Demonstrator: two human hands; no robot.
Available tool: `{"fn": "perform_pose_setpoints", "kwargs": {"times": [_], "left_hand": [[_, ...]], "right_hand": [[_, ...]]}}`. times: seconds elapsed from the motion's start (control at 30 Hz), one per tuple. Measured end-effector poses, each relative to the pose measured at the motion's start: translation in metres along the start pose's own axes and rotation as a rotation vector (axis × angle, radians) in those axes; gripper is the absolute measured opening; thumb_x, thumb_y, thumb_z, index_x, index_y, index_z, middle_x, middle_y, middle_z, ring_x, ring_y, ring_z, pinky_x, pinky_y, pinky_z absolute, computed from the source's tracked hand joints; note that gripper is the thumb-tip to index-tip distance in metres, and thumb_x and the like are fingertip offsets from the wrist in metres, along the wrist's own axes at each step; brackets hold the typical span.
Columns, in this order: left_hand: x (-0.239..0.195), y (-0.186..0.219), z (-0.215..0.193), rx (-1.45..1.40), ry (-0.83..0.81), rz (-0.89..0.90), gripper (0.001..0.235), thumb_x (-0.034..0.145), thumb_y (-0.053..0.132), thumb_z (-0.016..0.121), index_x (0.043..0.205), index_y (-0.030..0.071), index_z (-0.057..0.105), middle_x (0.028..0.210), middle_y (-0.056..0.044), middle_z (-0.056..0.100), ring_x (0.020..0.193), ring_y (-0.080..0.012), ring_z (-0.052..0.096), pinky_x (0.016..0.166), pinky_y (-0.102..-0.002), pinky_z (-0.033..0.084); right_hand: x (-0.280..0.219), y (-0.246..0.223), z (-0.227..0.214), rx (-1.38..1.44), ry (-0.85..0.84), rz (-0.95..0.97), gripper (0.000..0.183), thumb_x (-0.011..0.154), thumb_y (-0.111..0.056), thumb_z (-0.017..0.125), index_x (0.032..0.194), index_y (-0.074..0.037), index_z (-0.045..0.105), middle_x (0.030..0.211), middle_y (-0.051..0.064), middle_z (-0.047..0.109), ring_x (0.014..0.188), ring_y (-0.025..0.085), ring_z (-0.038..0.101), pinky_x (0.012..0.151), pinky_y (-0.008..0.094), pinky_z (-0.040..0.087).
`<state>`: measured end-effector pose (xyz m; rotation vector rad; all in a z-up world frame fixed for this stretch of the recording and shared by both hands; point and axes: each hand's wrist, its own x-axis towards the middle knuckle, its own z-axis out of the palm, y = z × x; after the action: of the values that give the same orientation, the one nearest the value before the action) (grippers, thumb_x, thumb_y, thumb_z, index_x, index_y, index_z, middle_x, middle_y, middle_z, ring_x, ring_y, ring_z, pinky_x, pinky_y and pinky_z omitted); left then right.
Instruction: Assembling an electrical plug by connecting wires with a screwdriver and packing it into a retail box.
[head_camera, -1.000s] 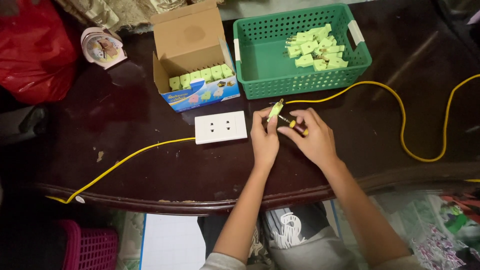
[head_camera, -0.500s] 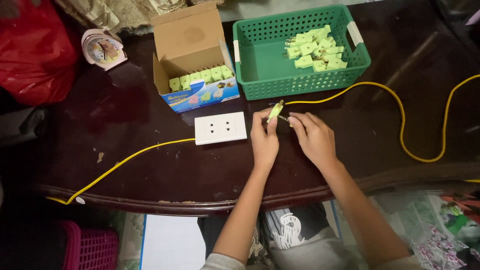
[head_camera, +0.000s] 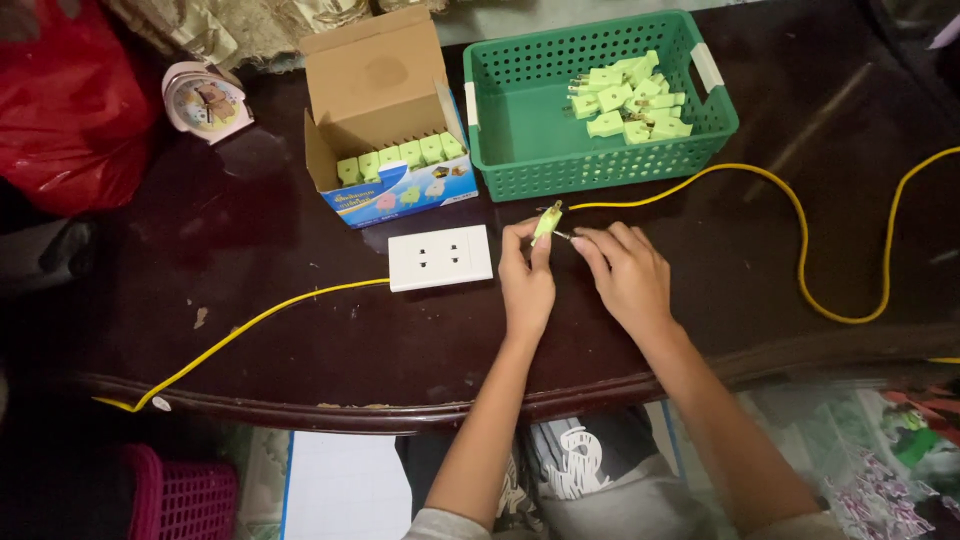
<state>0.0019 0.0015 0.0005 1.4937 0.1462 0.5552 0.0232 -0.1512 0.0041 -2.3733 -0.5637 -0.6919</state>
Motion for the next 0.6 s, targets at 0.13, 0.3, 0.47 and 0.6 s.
{"fn": "perform_pose_setpoints", "kwargs": {"times": [0.13, 0.3, 0.47, 0.6], "left_hand": [[0.000, -0.002, 0.000, -0.001, -0.010, 0.010, 0.010, 0.117, 0.003, 0.064, 0.126, 0.001, 0.068, 0.131, -0.017, 0.077, 0.123, -0.0264, 0.072, 0.110, -0.050, 0.058], [0.000, -0.007, 0.000, 0.000, -0.013, 0.011, 0.011, 0.117, 0.003, 0.064, 0.127, 0.001, 0.068, 0.132, -0.016, 0.077, 0.125, -0.0261, 0.071, 0.110, -0.049, 0.058], [-0.001, -0.002, 0.001, 0.003, -0.011, 0.012, 0.011, 0.117, 0.003, 0.064, 0.127, 0.002, 0.068, 0.132, -0.015, 0.077, 0.124, -0.0261, 0.071, 0.108, -0.048, 0.058], [-0.001, -0.001, 0.001, -0.006, -0.008, 0.010, 0.013, 0.117, 0.002, 0.063, 0.128, 0.000, 0.068, 0.132, -0.018, 0.076, 0.123, -0.0280, 0.071, 0.109, -0.051, 0.058]], "right_hand": [[-0.001, 0.003, 0.004, -0.016, 0.024, -0.019, 0.024, 0.121, -0.038, 0.070, 0.123, -0.022, 0.088, 0.083, 0.001, 0.069, 0.085, 0.026, 0.073, 0.079, 0.037, 0.062], [0.000, -0.003, -0.005, 0.262, -0.100, 0.202, 0.057, 0.091, -0.032, 0.097, 0.129, -0.005, 0.064, 0.104, 0.019, 0.076, 0.088, 0.045, 0.075, 0.077, 0.059, 0.059], [-0.002, 0.006, 0.006, 0.246, -0.039, 0.121, 0.038, 0.098, -0.029, 0.094, 0.116, -0.010, 0.067, 0.102, 0.012, 0.074, 0.089, 0.043, 0.076, 0.073, 0.053, 0.060], [-0.001, 0.000, -0.001, 0.113, -0.005, 0.041, 0.018, 0.112, -0.035, 0.082, 0.114, -0.016, 0.079, 0.096, 0.002, 0.071, 0.083, 0.030, 0.077, 0.070, 0.044, 0.064]]}}
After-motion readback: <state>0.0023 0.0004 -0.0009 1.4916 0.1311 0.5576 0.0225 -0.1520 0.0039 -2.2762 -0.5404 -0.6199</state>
